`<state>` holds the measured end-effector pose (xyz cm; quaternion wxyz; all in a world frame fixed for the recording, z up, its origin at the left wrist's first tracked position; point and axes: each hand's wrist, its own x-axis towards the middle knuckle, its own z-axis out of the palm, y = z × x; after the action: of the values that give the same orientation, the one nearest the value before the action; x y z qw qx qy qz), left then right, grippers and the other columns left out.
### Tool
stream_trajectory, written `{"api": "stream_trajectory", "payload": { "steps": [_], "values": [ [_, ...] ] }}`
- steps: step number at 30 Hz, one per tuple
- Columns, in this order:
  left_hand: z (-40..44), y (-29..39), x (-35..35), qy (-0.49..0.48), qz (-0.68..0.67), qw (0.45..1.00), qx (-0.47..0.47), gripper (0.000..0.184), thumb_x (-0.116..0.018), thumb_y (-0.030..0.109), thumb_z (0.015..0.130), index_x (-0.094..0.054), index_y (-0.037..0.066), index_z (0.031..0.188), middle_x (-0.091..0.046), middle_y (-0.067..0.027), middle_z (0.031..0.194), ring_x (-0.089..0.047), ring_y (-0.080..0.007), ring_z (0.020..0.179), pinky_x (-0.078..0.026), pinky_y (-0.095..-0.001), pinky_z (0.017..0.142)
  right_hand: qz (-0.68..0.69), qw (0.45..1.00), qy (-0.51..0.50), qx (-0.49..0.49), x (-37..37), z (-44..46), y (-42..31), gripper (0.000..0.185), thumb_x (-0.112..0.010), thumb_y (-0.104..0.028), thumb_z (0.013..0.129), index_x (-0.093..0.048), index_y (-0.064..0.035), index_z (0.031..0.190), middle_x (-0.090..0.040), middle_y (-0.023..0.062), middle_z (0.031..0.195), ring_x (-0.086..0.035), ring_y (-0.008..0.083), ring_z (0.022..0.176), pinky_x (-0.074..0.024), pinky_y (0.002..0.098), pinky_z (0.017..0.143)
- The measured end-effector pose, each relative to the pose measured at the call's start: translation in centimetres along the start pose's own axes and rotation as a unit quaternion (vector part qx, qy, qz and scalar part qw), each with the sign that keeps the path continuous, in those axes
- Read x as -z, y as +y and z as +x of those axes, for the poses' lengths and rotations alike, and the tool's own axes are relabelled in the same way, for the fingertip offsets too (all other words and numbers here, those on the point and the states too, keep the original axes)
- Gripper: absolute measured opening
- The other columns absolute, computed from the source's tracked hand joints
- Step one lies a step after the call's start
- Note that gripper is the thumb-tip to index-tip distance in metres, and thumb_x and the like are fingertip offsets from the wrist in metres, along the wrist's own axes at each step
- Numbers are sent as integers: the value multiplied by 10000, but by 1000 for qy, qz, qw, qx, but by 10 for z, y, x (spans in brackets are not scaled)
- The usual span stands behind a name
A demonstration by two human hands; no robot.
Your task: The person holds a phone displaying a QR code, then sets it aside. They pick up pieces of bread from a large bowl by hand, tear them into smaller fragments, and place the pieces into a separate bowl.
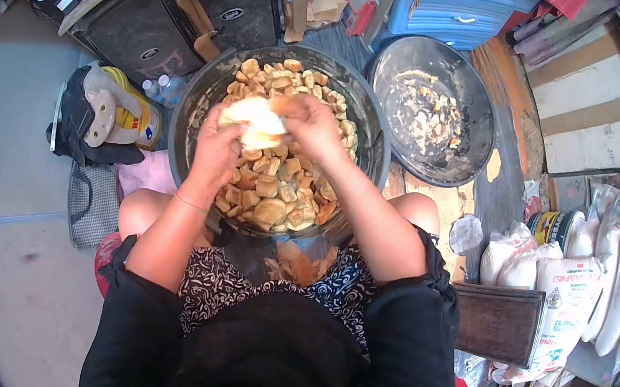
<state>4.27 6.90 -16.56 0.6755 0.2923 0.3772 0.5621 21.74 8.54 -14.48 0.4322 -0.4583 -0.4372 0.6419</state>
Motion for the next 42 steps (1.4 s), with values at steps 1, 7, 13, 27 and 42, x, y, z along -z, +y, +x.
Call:
{"api": "stream_trajectory", "payload": {
  "steps": [1, 7, 13, 27, 42],
  "values": [
    [3, 10, 3, 30, -24, 999, -30, 372, -495, -81, 762, -440, 18, 1116, -529, -97, 1114, -535, -179, 989, -472, -301, 818, 0, 1000, 0, 1, 13, 7, 1, 404, -575, 11, 742, -452, 30, 1127, -591, 112, 974, -594, 173, 873, -514, 278, 728],
    [3, 5, 3, 23, 60, 995, -71, 408, -517, -94, 738, -421, 37, 1113, -540, -71, 1014, -547, -149, 913, -458, -263, 808, 12, 999, -28, -12, 9, 1, -10, 481, -637, -72, 755, -414, 19, 1172, -554, 124, 1040, -581, 187, 901, -519, 289, 726],
    [-3, -1, 4, -16, 212, 971, -110, 306, -599, -81, 729, -484, 64, 973, -553, -26, 905, -562, -95, 803, -471, -227, 728, -154, 986, 13, 64, 21, 11, 7, 358, -588, -69, 760, -481, 26, 1088, -597, 118, 902, -597, 166, 786, -502, 268, 650],
    [-5, 3, 4, 5, 310, 938, -153, 240, -631, -34, 705, -522, 37, 906, -558, -21, 849, -537, -102, 783, -449, -240, 712, 33, 995, 62, 73, 25, 26, 14, 189, -487, -3, 780, -527, 54, 955, -575, 73, 714, -577, 136, 552, -510, 243, 456],
    [6, 18, 12, 113, 141, 977, -116, 233, -595, -61, 747, -530, 34, 950, -565, -32, 895, -548, -107, 808, -456, -236, 746, 51, 998, -28, 8, 15, 19, 5, 289, -454, 40, 769, -498, 28, 1054, -612, 125, 839, -625, 182, 657, -549, 287, 585]
  ]
}}
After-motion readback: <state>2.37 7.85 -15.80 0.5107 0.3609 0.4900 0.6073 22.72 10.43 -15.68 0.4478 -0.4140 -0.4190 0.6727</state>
